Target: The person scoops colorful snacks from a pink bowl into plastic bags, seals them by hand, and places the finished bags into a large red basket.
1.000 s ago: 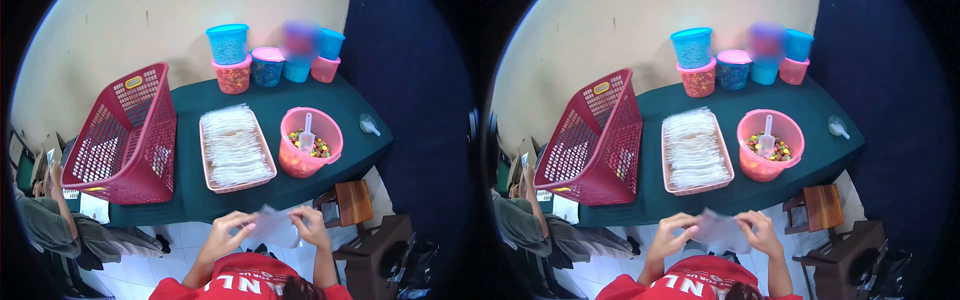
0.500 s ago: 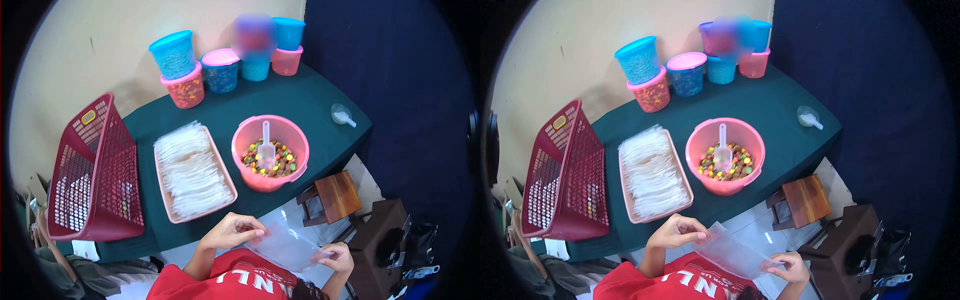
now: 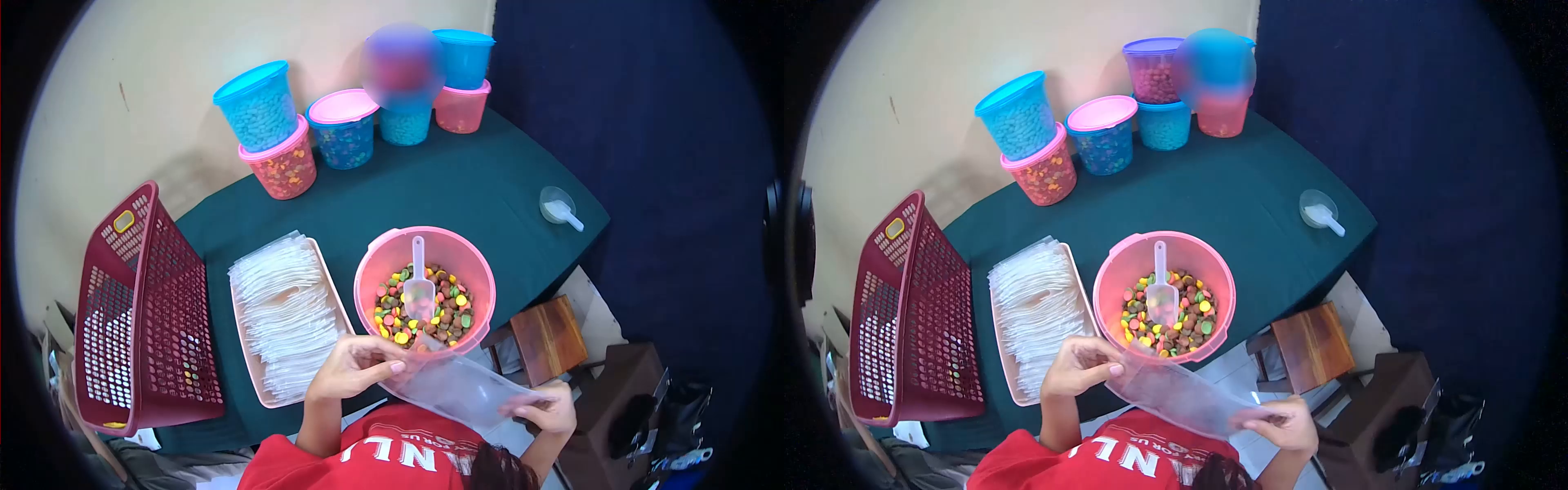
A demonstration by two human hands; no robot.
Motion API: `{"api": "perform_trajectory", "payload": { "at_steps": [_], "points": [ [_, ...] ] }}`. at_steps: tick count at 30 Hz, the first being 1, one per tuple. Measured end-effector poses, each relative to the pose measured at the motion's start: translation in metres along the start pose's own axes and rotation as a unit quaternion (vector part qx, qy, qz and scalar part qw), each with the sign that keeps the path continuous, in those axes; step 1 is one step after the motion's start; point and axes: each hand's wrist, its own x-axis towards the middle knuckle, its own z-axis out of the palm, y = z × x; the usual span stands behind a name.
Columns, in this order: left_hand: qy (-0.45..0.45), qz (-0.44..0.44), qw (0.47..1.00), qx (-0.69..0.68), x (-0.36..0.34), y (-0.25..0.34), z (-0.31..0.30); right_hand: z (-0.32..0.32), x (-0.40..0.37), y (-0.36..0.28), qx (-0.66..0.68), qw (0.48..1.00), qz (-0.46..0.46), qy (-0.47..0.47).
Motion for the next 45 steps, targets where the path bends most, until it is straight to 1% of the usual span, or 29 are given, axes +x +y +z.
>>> {"api": "perform_trajectory", "payload": {
  "at_steps": [1, 2, 3, 6, 7, 8, 9, 10, 11, 12, 13, 15, 17, 19, 21, 24, 25, 27, 29, 31, 33, 35, 36, 37, 39, 41, 43, 44, 45],
  "points": [
    [0.039, 0.000, 0.999, 0.026, -0.003, 0.001, -0.004, 0.002, 0.011, 0.000, -0.080, 0.994, 0.069, 0.004],
    [0.081, -0.008, 0.996, 0.034, -0.006, 0.000, -0.007, 0.005, 0.021, 0.009, -0.021, 0.992, 0.120, 0.043],
    [0.093, -0.008, 0.995, 0.034, -0.010, -0.001, -0.010, 0.004, 0.031, 0.013, -0.020, 0.992, 0.123, 0.032],
    [0.242, 0.011, 0.963, 0.113, -0.017, -0.002, -0.013, 0.000, 0.068, 0.017, -0.036, 0.996, 0.054, -0.059],
    [0.259, 0.016, 0.959, 0.117, -0.013, -0.002, -0.009, 0.000, 0.079, 0.015, -0.033, 0.995, 0.051, -0.076],
    [0.363, 0.131, 0.909, 0.161, -0.007, -0.002, -0.002, 0.000, 0.090, 0.011, -0.036, 0.996, 0.027, -0.081],
    [0.458, 0.241, 0.831, 0.203, -0.005, -0.002, 0.002, 0.001, 0.101, 0.008, -0.039, 0.995, 0.005, -0.088],
    [0.475, 0.277, 0.802, 0.234, -0.011, -0.002, 0.004, 0.003, 0.111, 0.006, -0.035, 0.993, 0.002, -0.112],
    [0.495, 0.281, 0.787, 0.238, -0.015, -0.003, 0.011, 0.006, 0.121, 0.004, -0.024, 0.996, -0.017, -0.087],
    [0.409, 0.292, 0.829, 0.246, -0.019, -0.003, 0.022, 0.008, 0.129, 0.002, -0.013, 0.998, -0.032, -0.061],
    [0.320, 0.301, 0.862, 0.253, -0.019, -0.001, 0.033, 0.010, 0.138, 0.000, -0.011, 0.996, -0.035, -0.087],
    [0.254, 0.223, 0.876, 0.344, 0.002, 0.017, 0.066, 0.014, 0.152, -0.001, -0.149, 0.978, -0.146, -0.014],
    [0.249, 0.246, 0.843, 0.407, 0.030, 0.006, 0.082, 0.015, 0.164, 0.002, -0.118, 0.980, -0.160, -0.031],
    [0.285, 0.267, 0.826, 0.407, 0.042, -0.013, 0.082, 0.006, 0.173, 0.010, -0.079, 0.969, -0.208, -0.110],
    [0.311, 0.297, 0.809, 0.401, 0.051, -0.020, 0.089, 0.003, 0.180, 0.007, -0.065, 0.962, -0.221, -0.148],
    [0.354, 0.200, 0.850, 0.335, 0.058, -0.018, 0.108, -0.010, 0.190, 0.010, -0.026, 0.939, -0.210, -0.271],
    [0.366, 0.201, 0.844, 0.337, 0.060, -0.020, 0.109, -0.013, 0.195, 0.009, -0.022, 0.935, -0.213, -0.284],
    [0.319, 0.205, 0.858, 0.346, 0.060, -0.028, 0.110, -0.018, 0.207, 0.009, 0.048, 0.899, -0.234, -0.367],
    [0.345, 0.194, 0.841, 0.370, 0.060, -0.027, 0.119, -0.025, 0.219, 0.007, 0.035, 0.881, -0.228, -0.414],
    [0.349, 0.224, 0.835, 0.362, 0.064, -0.032, 0.127, -0.031, 0.231, 0.007, 0.045, 0.821, -0.228, -0.522],
    [0.380, 0.233, 0.827, 0.343, 0.067, -0.037, 0.129, -0.039, 0.239, 0.008, 0.025, 0.806, -0.260, -0.530],
    [0.426, 0.308, 0.763, 0.375, 0.069, -0.041, 0.129, -0.044, 0.242, 0.011, -0.088, 0.842, -0.257, -0.466],
    [0.425, 0.302, 0.766, 0.377, 0.070, -0.040, 0.132, -0.035, 0.239, 0.003, -0.093, 0.862, -0.285, -0.408],
    [0.429, 0.298, 0.765, 0.377, 0.073, -0.035, 0.135, -0.030, 0.234, 0.003, -0.090, 0.861, -0.283, -0.413],
    [0.404, 0.286, 0.712, 0.497, 0.077, -0.025, 0.139, -0.023, 0.226, 0.005, 0.053, 0.906, -0.265, -0.324],
    [0.397, 0.260, 0.718, 0.509, 0.071, -0.021, 0.139, -0.035, 0.225, 0.020, 0.059, 0.901, -0.234, -0.360],
    [0.452, 0.306, 0.658, 0.518, 0.061, -0.013, 0.135, -0.030, 0.225, 0.014, 0.036, 0.877, -0.219, -0.427],
    [0.517, 0.312, 0.597, 0.528, 0.055, -0.014, 0.130, -0.028, 0.228, 0.003, -0.002, 0.854, -0.261, -0.450],
    [0.596, 0.309, 0.544, 0.502, 0.053, -0.013, 0.125, -0.028, 0.229, 0.006, -0.002, 0.855, -0.259, -0.450]
  ]
}}
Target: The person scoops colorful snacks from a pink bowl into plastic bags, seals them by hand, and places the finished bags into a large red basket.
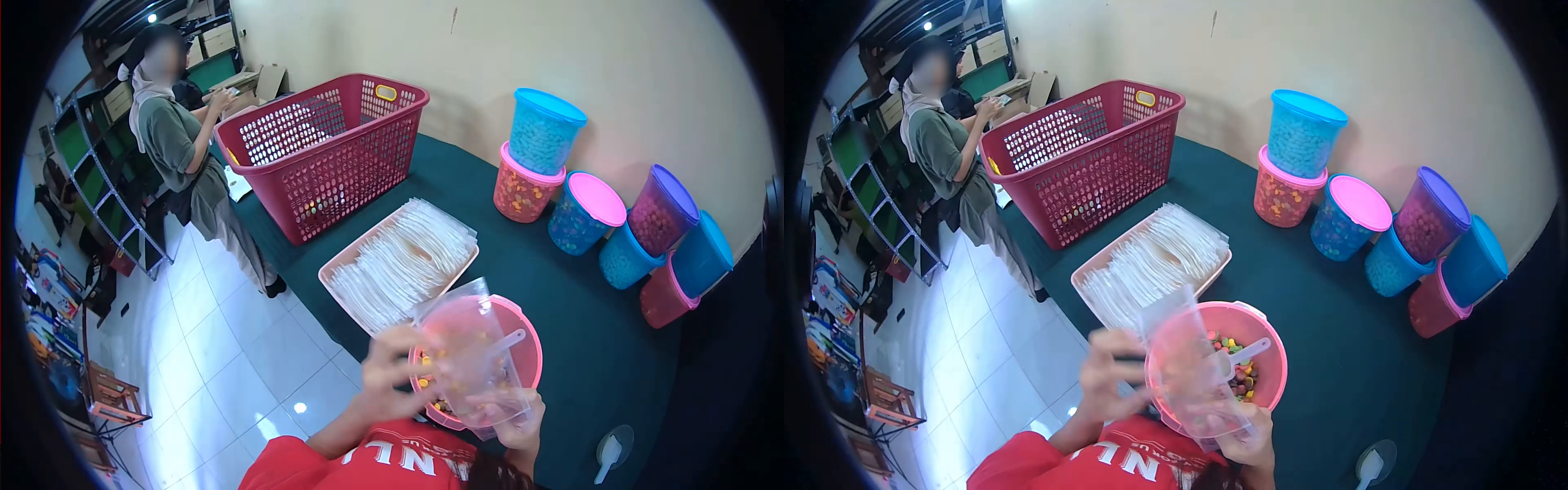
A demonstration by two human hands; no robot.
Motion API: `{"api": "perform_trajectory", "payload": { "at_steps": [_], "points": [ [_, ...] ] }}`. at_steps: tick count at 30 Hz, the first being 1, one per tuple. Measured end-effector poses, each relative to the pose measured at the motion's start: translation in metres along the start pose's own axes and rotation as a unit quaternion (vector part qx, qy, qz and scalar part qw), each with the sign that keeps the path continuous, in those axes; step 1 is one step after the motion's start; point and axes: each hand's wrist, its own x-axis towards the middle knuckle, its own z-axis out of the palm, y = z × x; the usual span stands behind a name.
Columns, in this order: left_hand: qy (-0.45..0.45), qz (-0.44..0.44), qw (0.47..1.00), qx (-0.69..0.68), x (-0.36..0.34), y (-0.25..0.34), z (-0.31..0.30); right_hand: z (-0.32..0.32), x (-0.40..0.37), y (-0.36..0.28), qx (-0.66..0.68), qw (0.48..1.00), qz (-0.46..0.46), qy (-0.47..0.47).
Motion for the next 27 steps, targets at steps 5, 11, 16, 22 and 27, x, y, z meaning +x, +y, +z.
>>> {"api": "perform_trajectory", "payload": {
  "at_steps": [5, 11, 16, 22, 27],
  "points": [
    [0.099, -0.265, 0.943, -0.177, 0.015, -0.027, 0.002, 0.007, -0.006, 0.003, 0.110, 0.989, 0.093, 0.037],
    [0.014, -0.181, 0.974, -0.134, 0.017, -0.050, -0.001, 0.004, 0.008, 0.010, 0.095, 0.989, 0.107, 0.029],
    [-0.030, -0.147, 0.984, -0.097, 0.026, -0.076, 0.011, 0.005, 0.009, 0.004, 0.152, 0.965, 0.190, 0.097],
    [-0.033, -0.150, 0.970, -0.187, 0.030, -0.096, 0.024, 0.004, -0.004, 0.017, 0.172, 0.937, 0.255, 0.167],
    [-0.203, -0.165, 0.945, -0.197, 0.043, -0.107, 0.012, -0.005, 0.013, 0.009, 0.132, 0.939, 0.270, 0.165]
  ]
}}
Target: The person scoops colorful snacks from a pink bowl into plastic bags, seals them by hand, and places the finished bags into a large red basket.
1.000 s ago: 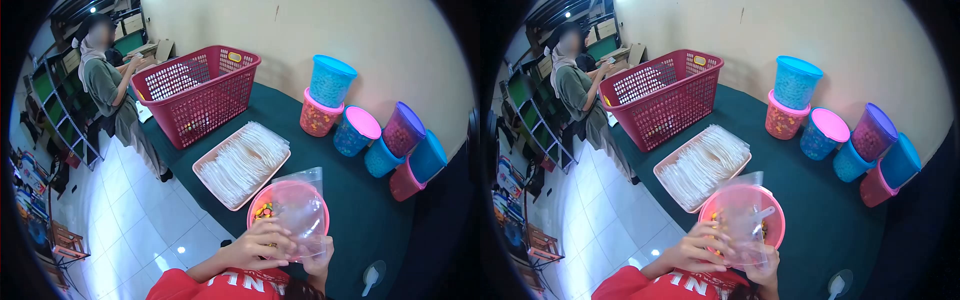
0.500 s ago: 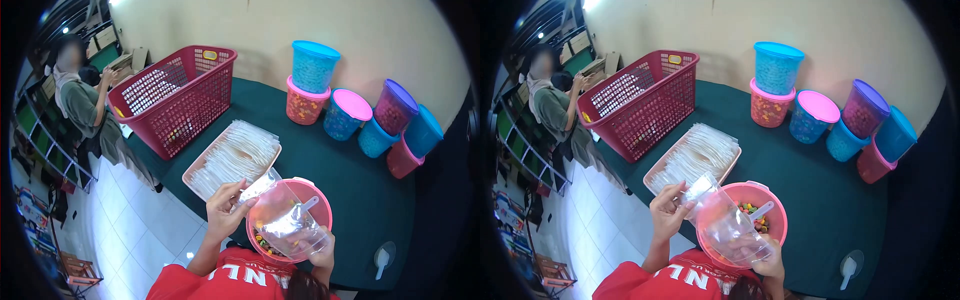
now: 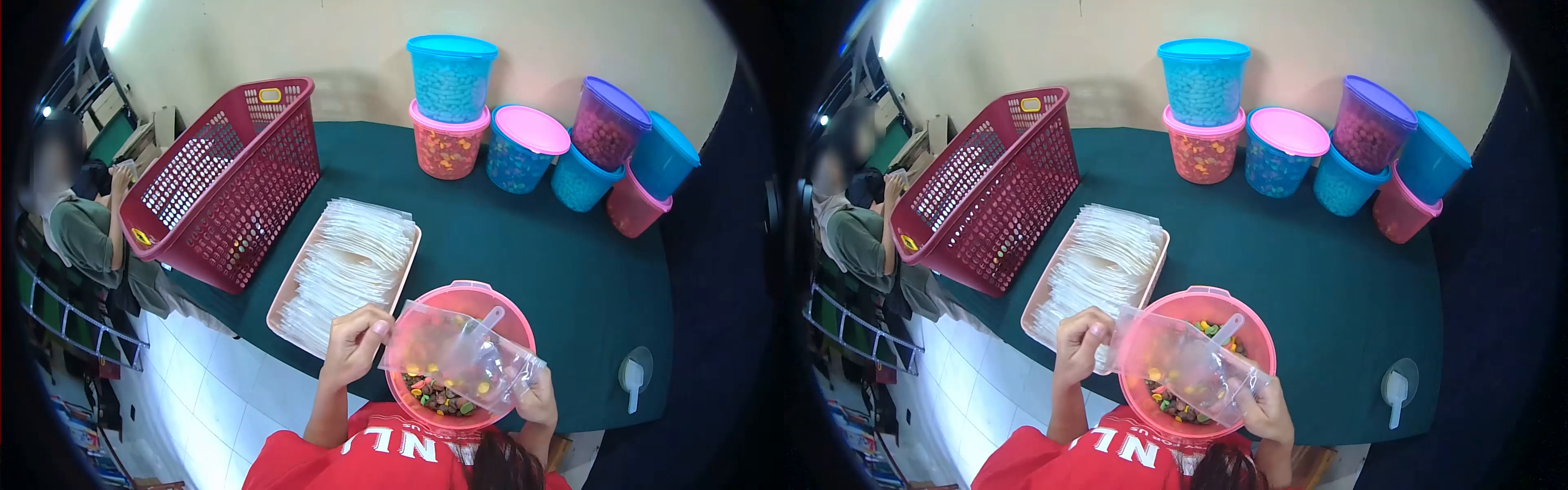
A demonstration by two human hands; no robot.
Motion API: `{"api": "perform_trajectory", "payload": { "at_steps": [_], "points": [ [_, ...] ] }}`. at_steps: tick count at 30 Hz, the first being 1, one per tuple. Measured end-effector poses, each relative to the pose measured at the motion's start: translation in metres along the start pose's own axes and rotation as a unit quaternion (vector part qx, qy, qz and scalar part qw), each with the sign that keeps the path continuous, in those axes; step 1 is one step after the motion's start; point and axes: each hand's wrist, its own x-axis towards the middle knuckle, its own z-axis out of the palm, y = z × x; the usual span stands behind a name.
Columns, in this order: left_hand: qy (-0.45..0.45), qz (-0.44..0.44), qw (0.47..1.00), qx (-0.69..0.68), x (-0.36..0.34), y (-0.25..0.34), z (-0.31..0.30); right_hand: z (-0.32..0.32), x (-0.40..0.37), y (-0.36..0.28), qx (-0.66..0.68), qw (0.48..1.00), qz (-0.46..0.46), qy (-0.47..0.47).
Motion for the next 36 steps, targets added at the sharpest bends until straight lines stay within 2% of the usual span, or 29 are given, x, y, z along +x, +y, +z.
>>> {"api": "perform_trajectory", "payload": {
  "at_steps": [1, 3, 5, 7, 9, 10, 11, 13, 16, 20, 22, 26, 27, 28, 29, 31, 32, 34, 36],
  "points": [
    [-0.004, -0.003, 1.000, -0.003, -0.002, -0.003, -0.003, -0.001, 0.001, 0.000, 0.000, 1.000, 0.004, 0.004],
    [0.098, -0.027, 0.991, -0.087, -0.008, -0.012, -0.010, -0.009, 0.000, 0.003, 0.021, 0.995, -0.029, 0.092],
    [0.172, -0.040, 0.980, -0.092, -0.006, -0.009, -0.018, -0.020, -0.004, 0.008, 0.085, 0.981, -0.058, 0.167],
    [0.150, -0.031, 0.980, -0.126, -0.010, -0.016, -0.022, -0.041, -0.018, 0.019, 0.214, 0.971, -0.047, 0.099],
    [0.070, 0.001, 0.996, -0.051, -0.008, -0.013, -0.012, -0.045, -0.022, 0.020, 0.206, 0.972, -0.042, 0.106],
    [0.014, -0.021, 0.996, -0.081, -0.003, -0.003, -0.002, -0.035, -0.028, 0.020, 0.199, 0.974, -0.040, 0.105],
    [0.015, -0.022, 0.996, -0.082, -0.003, 0.002, 0.013, -0.033, -0.016, 0.016, 0.191, 0.975, -0.037, 0.102],
    [0.015, -0.097, 0.979, -0.176, -0.003, 0.009, 0.037, -0.009, -0.076, 0.037, 0.177, 0.979, -0.034, 0.092],
    [-0.009, -0.128, 0.979, -0.159, -0.013, 0.001, 0.044, -0.012, -0.091, 0.047, 0.157, 0.984, -0.031, 0.079],
    [0.040, -0.073, 0.991, -0.107, -0.016, -0.004, 0.047, -0.008, -0.083, 0.043, 0.135, 0.989, -0.027, 0.062],
    [0.085, -0.012, 0.993, -0.077, -0.017, -0.006, 0.046, -0.007, -0.085, 0.043, 0.125, 0.990, -0.024, 0.054],
    [0.124, -0.009, 0.987, -0.105, -0.016, 0.001, 0.045, -0.007, -0.089, 0.043, 0.100, 0.994, -0.019, 0.046],
    [0.141, -0.027, 0.977, -0.159, -0.012, 0.006, 0.048, -0.006, -0.013, 0.007, 0.093, 0.995, -0.018, 0.044],
    [0.157, -0.045, 0.963, -0.212, -0.010, 0.009, 0.049, 0.011, -0.049, 0.001, 0.087, 0.995, -0.016, 0.041],
    [0.157, -0.045, 0.963, -0.212, -0.011, 0.008, 0.048, 0.007, -0.041, 0.003, 0.081, 0.996, -0.014, 0.039],
    [0.087, -0.080, 0.966, -0.229, -0.013, 0.005, 0.042, -0.003, -0.014, 0.004, 0.068, 0.997, -0.010, 0.035],
    [0.087, -0.081, 0.966, -0.229, -0.015, 0.001, 0.038, -0.003, -0.062, 0.026, 0.062, 0.998, -0.008, 0.033],
    [0.054, -0.097, 0.985, -0.136, -0.019, -0.007, 0.030, 0.003, -0.053, 0.015, 0.049, 0.998, -0.003, 0.029],
    [0.054, -0.082, 0.988, -0.117, -0.015, -0.003, 0.025, -0.006, -0.018, 0.003, 0.037, 0.999, 0.002, 0.025]
  ]
}}
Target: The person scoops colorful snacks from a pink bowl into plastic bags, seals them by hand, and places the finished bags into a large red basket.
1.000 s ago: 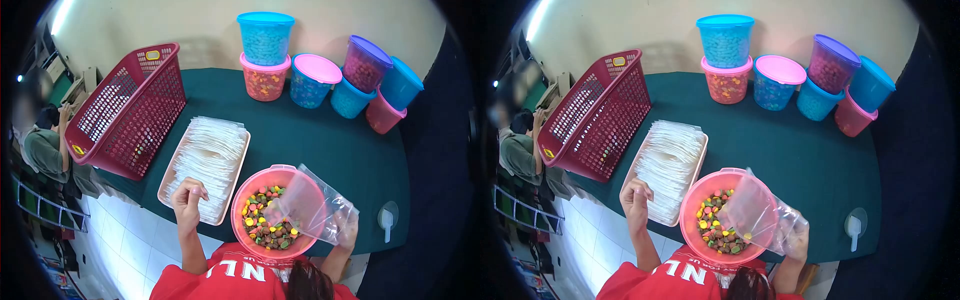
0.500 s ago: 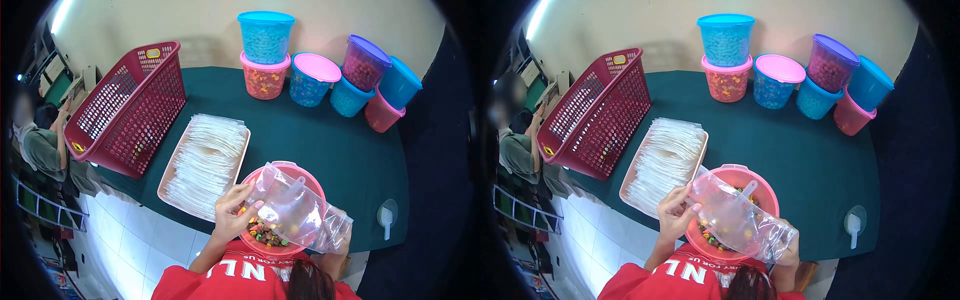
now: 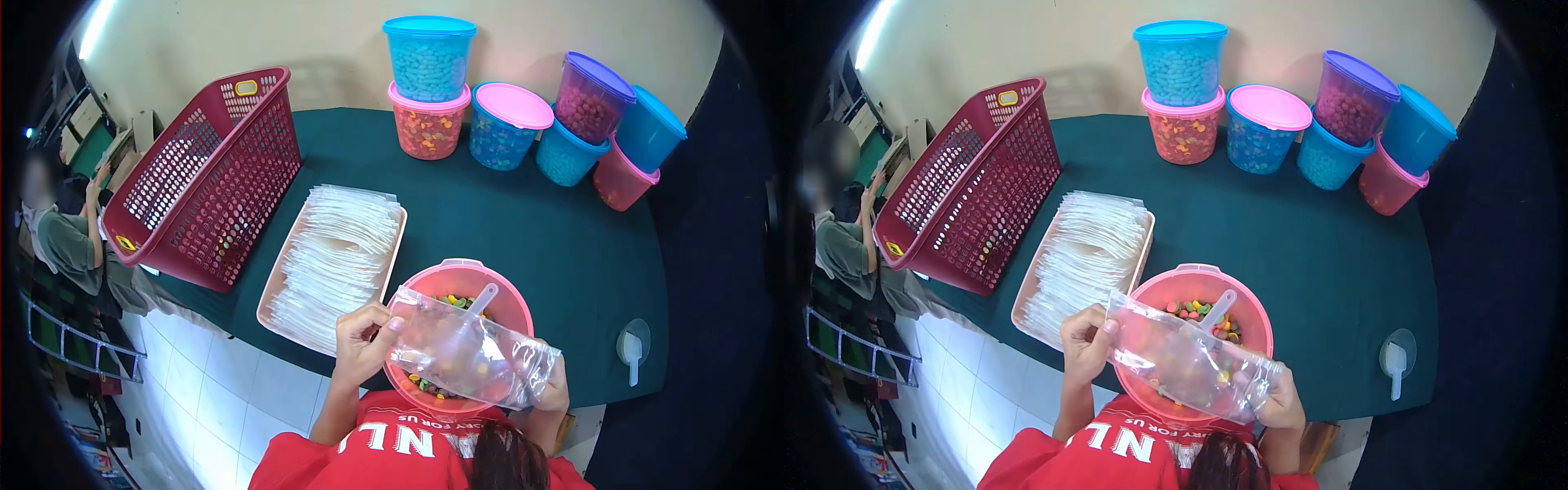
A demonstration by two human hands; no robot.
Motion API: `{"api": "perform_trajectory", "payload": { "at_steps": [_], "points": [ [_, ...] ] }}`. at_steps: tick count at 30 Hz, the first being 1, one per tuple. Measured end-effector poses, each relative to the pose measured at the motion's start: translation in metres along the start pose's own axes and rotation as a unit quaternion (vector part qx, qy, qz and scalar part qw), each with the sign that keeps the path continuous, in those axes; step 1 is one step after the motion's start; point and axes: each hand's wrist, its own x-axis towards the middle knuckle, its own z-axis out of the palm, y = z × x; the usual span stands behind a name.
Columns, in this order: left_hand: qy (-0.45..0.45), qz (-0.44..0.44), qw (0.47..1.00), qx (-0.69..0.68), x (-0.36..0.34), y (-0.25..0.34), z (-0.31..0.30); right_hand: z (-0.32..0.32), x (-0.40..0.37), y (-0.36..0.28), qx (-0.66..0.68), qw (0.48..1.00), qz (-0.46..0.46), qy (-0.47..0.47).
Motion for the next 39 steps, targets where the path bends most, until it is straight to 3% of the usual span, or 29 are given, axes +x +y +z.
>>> {"api": "perform_trajectory", "payload": {
  "at_steps": [5, 11, 13, 14, 16, 17, 19, 20, 22, 23, 25, 27, 28, 29, 31, 32, 33, 34, 35, 37, 39],
  "points": [
    [0.017, 0.046, 0.999, 0.015, -0.001, 0.005, -0.007, -0.002, 0.010, 0.007, -0.010, 1.000, -0.023, -0.005],
    [0.008, -0.001, 0.997, -0.080, -0.008, 0.005, -0.017, -0.005, 0.017, 0.006, 0.055, 0.997, 0.001, -0.054],
    [0.041, -0.021, 0.995, 0.089, -0.006, 0.013, -0.020, 0.001, 0.022, 0.003, 0.046, 0.997, 0.020, -0.063],
    [0.048, 0.082, 0.967, 0.237, -0.004, 0.013, -0.027, 0.007, 0.026, 0.000, 0.051, 0.994, -0.016, -0.096],
    [0.121, 0.139, 0.920, 0.347, -0.002, 0.050, -0.011, 0.012, 0.029, 0.005, 0.043, 0.985, -0.057, -0.160],
    [0.117, 0.141, 0.920, 0.346, -0.004, 0.066, -0.005, 0.018, 0.030, 0.005, 0.043, 0.985, -0.059, -0.155],
    [-0.159, 0.174, 0.889, 0.393, -0.011, 0.086, 0.007, 0.033, 0.031, 0.000, -0.031, 0.977, 0.046, -0.207],
    [-0.159, 0.174, 0.889, 0.392, -0.010, 0.080, 0.013, 0.039, 0.031, -0.013, -0.004, 0.966, 0.124, -0.225],
    [-0.295, 0.145, 0.868, 0.371, -0.008, 0.063, 0.022, 0.043, 0.030, -0.005, -0.024, 0.967, 0.103, -0.230],
    [-0.295, 0.146, 0.868, 0.372, -0.009, 0.058, 0.021, 0.045, 0.030, 0.000, -0.044, 0.968, 0.081, -0.233],
    [-0.245, 0.101, 0.915, 0.304, -0.013, 0.051, 0.017, 0.048, 0.031, 0.003, -0.063, 0.969, 0.058, -0.232],
    [-0.238, 0.103, 0.918, 0.301, -0.015, 0.048, 0.011, 0.050, 0.037, 0.001, -0.053, 0.974, -0.072, -0.207],
    [-0.228, 0.104, 0.921, 0.298, -0.017, 0.047, 0.007, 0.044, 0.036, -0.008, 0.050, 0.971, 0.008, -0.234],
    [-0.230, 0.103, 0.921, 0.298, -0.020, 0.043, 0.000, 0.033, 0.044, -0.003, 0.051, 0.964, -0.004, -0.260],
    [-0.187, -0.005, 0.958, 0.215, -0.025, 0.034, -0.017, 0.024, 0.064, -0.005, -0.118, 0.971, 0.021, -0.206],
    [-0.186, 0.010, 0.952, 0.245, -0.025, 0.032, -0.024, 0.021, 0.071, 0.001, -0.118, 0.972, 0.022, -0.205],
    [-0.188, 0.010, 0.951, 0.244, -0.025, 0.032, -0.029, 0.018, 0.080, 0.011, -0.413, 0.886, -0.113, -0.178],
    [-0.200, 0.012, 0.945, 0.259, -0.024, 0.033, -0.033, 0.016, 0.083, 0.020, -0.661, 0.701, -0.233, -0.132],
    [-0.213, 0.014, 0.938, 0.273, -0.025, 0.033, -0.037, 0.016, 0.083, 0.027, -0.660, 0.702, -0.231, -0.131],
    [-0.226, -0.014, 0.939, 0.259, -0.028, 0.033, -0.043, 0.014, 0.082, 0.039, -0.774, 0.572, -0.099, -0.254],
    [-0.236, -0.044, 0.940, 0.242, -0.034, 0.029, -0.047, 0.011, 0.082, 0.043, -0.779, 0.552, -0.071, -0.288]
  ]
}}
